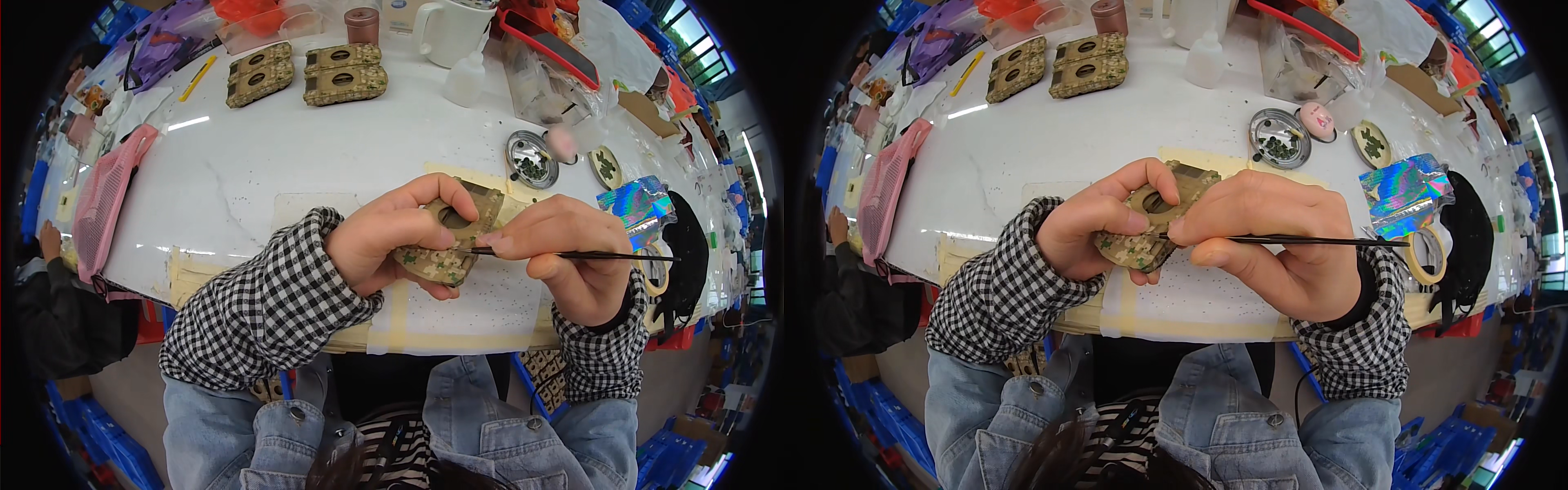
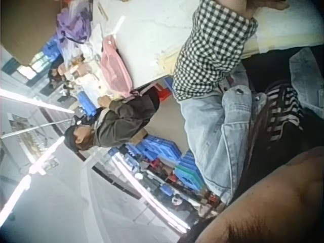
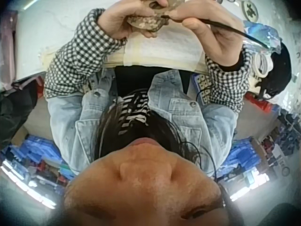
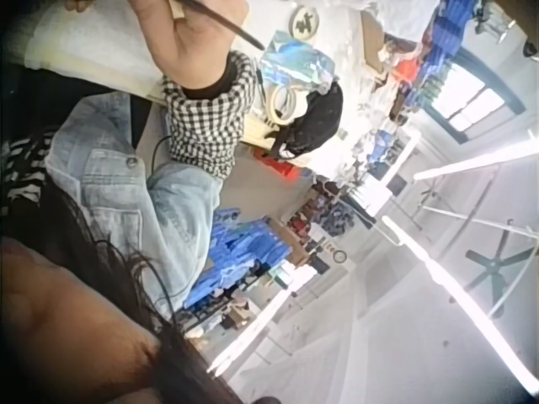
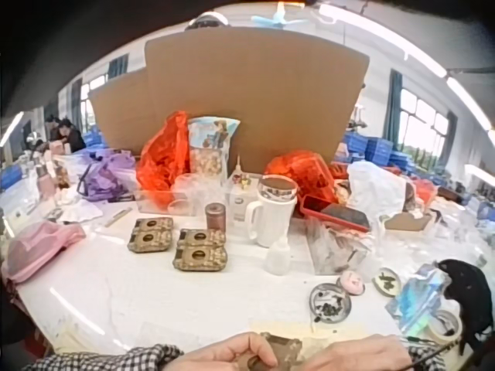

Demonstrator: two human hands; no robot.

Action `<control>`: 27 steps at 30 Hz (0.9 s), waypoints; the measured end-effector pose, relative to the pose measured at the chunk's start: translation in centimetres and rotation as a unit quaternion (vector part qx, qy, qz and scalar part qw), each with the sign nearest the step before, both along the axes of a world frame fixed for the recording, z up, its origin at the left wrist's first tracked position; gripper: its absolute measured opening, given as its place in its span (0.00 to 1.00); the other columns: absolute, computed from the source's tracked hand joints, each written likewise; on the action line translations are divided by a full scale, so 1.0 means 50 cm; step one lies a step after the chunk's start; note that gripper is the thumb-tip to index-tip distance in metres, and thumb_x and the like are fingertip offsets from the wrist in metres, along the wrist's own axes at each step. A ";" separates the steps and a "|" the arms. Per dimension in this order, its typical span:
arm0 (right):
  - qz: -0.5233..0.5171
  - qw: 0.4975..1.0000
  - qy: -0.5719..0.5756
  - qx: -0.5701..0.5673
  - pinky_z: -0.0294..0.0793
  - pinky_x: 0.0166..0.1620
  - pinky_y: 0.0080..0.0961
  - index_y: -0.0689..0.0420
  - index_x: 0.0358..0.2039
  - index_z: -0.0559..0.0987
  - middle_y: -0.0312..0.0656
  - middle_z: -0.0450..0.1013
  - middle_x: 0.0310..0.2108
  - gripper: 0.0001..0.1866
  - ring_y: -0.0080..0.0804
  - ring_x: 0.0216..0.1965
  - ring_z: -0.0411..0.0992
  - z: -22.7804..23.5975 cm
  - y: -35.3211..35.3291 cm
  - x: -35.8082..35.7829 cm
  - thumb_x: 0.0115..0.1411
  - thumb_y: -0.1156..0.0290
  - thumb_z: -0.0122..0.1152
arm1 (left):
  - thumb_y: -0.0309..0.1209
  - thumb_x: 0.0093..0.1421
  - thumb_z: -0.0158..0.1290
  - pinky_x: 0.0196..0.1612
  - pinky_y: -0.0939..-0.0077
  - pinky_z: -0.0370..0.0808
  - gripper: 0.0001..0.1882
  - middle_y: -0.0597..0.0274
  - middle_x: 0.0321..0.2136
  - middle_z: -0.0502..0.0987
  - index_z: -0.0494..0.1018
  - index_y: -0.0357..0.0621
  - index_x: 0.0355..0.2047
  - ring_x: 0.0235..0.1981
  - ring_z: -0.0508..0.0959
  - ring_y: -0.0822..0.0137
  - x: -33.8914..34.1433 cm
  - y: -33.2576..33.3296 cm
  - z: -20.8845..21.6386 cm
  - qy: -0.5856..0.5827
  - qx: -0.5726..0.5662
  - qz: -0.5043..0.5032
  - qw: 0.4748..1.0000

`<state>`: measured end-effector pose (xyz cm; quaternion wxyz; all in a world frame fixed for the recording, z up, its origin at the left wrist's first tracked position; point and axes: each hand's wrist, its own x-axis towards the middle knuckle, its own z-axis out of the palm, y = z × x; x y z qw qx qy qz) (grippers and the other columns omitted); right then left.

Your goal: Hand-painting camouflage patterns and fine details onto plastic model tank components using a brush and tweezers.

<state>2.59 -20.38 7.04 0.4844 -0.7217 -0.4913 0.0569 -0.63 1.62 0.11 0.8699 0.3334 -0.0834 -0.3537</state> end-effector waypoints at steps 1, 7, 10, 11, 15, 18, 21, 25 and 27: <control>-0.001 1.000 -0.002 -0.001 0.73 0.40 0.27 0.64 0.32 0.80 0.43 0.77 0.31 0.07 0.35 0.34 0.75 0.000 0.000 0.000 0.53 0.75 0.64 | 0.25 0.55 0.47 0.36 0.65 0.81 0.16 0.56 0.41 0.68 0.62 0.43 0.44 0.36 0.75 0.65 0.000 0.000 0.000 0.000 0.001 0.000 1.000; -0.004 1.000 -0.012 -0.008 0.73 0.39 0.27 0.64 0.31 0.79 0.43 0.77 0.31 0.06 0.36 0.33 0.75 0.001 0.001 -0.001 0.52 0.76 0.64 | 0.25 0.55 0.47 0.36 0.65 0.81 0.16 0.56 0.41 0.68 0.62 0.43 0.44 0.35 0.75 0.65 -0.001 0.000 0.002 -0.002 0.001 0.001 1.000; -0.001 1.000 -0.015 -0.008 0.73 0.39 0.27 0.64 0.31 0.79 0.43 0.77 0.31 0.06 0.36 0.33 0.75 0.001 0.002 -0.002 0.52 0.76 0.64 | 0.25 0.55 0.46 0.36 0.66 0.81 0.16 0.56 0.40 0.68 0.62 0.43 0.44 0.35 0.75 0.65 -0.002 0.001 0.001 -0.003 0.002 0.002 1.000; 0.000 1.000 -0.016 -0.008 0.73 0.39 0.27 0.64 0.32 0.79 0.43 0.77 0.31 0.06 0.36 0.33 0.75 0.002 0.002 -0.001 0.53 0.76 0.63 | 0.25 0.55 0.46 0.36 0.66 0.81 0.16 0.56 0.40 0.68 0.62 0.43 0.44 0.35 0.76 0.65 -0.001 0.000 0.001 -0.003 0.001 0.001 1.000; -0.001 1.000 0.012 0.019 0.73 0.39 0.28 0.65 0.33 0.79 0.43 0.78 0.31 0.07 0.35 0.34 0.75 -0.002 -0.003 0.000 0.55 0.75 0.61 | 0.26 0.55 0.46 0.36 0.66 0.81 0.16 0.55 0.41 0.69 0.62 0.43 0.45 0.35 0.76 0.64 -0.002 0.001 0.005 -0.003 0.011 0.003 1.000; -0.014 0.997 0.019 0.077 0.72 0.38 0.27 0.65 0.34 0.79 0.44 0.78 0.31 0.10 0.34 0.33 0.74 -0.009 -0.012 0.001 0.57 0.70 0.59 | 0.28 0.56 0.45 0.36 0.66 0.81 0.16 0.53 0.41 0.70 0.62 0.44 0.46 0.36 0.77 0.63 -0.001 0.003 0.007 0.005 0.004 0.008 1.000; -0.053 0.988 0.037 0.138 0.71 0.38 0.25 0.65 0.35 0.79 0.44 0.78 0.30 0.15 0.32 0.33 0.73 -0.012 -0.017 -0.006 0.60 0.64 0.58 | 0.30 0.57 0.45 0.36 0.66 0.81 0.16 0.51 0.41 0.71 0.62 0.45 0.46 0.37 0.77 0.61 0.001 0.007 0.004 0.009 -0.019 0.012 1.000; -0.085 0.983 -0.004 0.164 0.71 0.37 0.24 0.66 0.38 0.78 0.45 0.77 0.29 0.20 0.30 0.33 0.73 -0.011 -0.028 -0.005 0.62 0.58 0.56 | 0.31 0.58 0.46 0.36 0.67 0.82 0.15 0.49 0.40 0.72 0.62 0.45 0.46 0.37 0.78 0.61 0.002 0.007 0.001 0.018 -0.031 0.033 0.999; -0.082 0.979 0.016 0.184 0.73 0.37 0.24 0.67 0.38 0.77 0.45 0.76 0.29 0.20 0.30 0.31 0.74 -0.012 -0.027 -0.008 0.62 0.59 0.56 | 0.31 0.58 0.46 0.36 0.67 0.82 0.15 0.49 0.40 0.72 0.62 0.45 0.46 0.37 0.78 0.61 0.004 0.007 -0.001 0.016 -0.027 0.038 0.999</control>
